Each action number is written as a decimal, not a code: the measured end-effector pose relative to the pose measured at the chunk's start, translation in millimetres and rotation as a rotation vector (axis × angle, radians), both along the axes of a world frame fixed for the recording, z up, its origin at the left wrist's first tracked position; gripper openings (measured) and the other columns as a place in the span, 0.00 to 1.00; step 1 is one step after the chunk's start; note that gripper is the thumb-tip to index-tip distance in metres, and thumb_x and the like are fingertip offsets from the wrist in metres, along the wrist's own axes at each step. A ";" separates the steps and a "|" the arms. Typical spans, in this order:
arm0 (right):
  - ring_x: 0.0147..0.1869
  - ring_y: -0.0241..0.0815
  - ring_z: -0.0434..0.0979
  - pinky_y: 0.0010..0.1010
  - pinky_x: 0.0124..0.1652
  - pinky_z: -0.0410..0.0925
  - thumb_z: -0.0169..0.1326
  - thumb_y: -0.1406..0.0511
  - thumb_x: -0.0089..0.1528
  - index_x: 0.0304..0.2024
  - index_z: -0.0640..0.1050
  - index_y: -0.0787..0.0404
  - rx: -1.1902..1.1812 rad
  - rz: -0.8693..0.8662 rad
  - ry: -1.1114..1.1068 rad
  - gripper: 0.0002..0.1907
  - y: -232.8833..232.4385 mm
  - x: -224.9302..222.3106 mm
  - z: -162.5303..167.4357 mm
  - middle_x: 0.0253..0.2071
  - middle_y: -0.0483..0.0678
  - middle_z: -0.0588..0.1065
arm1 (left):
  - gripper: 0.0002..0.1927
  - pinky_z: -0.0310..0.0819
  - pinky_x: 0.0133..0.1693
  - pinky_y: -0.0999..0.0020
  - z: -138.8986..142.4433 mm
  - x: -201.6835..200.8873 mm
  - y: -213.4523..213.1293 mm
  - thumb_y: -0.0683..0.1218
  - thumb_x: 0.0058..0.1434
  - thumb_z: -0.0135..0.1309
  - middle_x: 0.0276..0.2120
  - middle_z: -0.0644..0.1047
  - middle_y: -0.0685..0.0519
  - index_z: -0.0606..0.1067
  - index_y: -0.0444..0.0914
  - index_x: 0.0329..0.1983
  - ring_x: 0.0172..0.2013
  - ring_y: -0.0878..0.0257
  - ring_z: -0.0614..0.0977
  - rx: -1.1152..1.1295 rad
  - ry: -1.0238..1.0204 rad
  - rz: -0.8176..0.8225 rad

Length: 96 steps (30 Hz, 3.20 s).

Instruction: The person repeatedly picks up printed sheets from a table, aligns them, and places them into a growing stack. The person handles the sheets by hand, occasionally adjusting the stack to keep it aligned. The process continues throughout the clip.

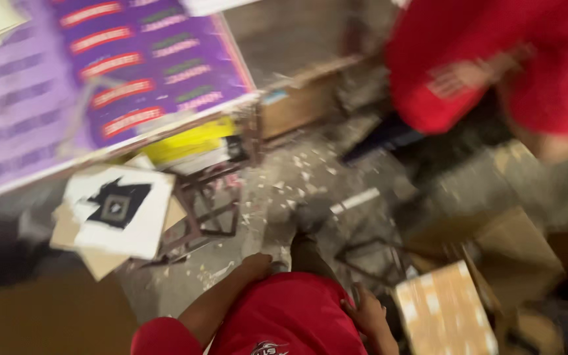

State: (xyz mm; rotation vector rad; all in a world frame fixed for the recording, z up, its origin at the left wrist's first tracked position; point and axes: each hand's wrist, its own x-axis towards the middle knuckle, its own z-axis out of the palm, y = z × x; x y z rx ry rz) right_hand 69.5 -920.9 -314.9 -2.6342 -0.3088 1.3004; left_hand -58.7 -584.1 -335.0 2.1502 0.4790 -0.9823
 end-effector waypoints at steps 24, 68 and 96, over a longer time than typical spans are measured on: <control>0.56 0.58 0.78 0.40 0.53 0.71 0.61 0.58 0.60 0.61 0.73 0.63 0.811 1.165 0.036 0.29 509.7 432.6 -37.8 0.55 0.61 0.76 | 0.26 0.75 0.55 0.53 -35.2 123.7 152.9 0.57 0.62 0.57 0.57 0.76 0.43 0.74 0.39 0.58 0.57 0.46 0.78 0.056 0.272 1.305; 0.29 0.45 0.81 0.37 0.31 0.74 0.74 0.59 0.45 0.44 0.79 0.65 0.376 1.304 0.167 0.29 879.7 363.2 -18.2 0.32 0.50 0.83 | 0.23 0.78 0.46 0.51 -53.5 258.8 454.5 0.59 0.54 0.58 0.50 0.82 0.48 0.82 0.46 0.50 0.48 0.50 0.82 0.218 -0.046 1.389; 0.71 0.78 0.54 0.70 0.60 0.56 0.60 0.34 0.48 0.70 0.66 0.56 0.246 0.552 -0.845 0.56 872.2 663.2 53.6 0.69 0.71 0.57 | 0.26 0.78 0.46 0.53 69.1 434.4 724.0 0.58 0.58 0.66 0.42 0.83 0.39 0.78 0.33 0.49 0.43 0.46 0.85 0.494 -0.849 1.270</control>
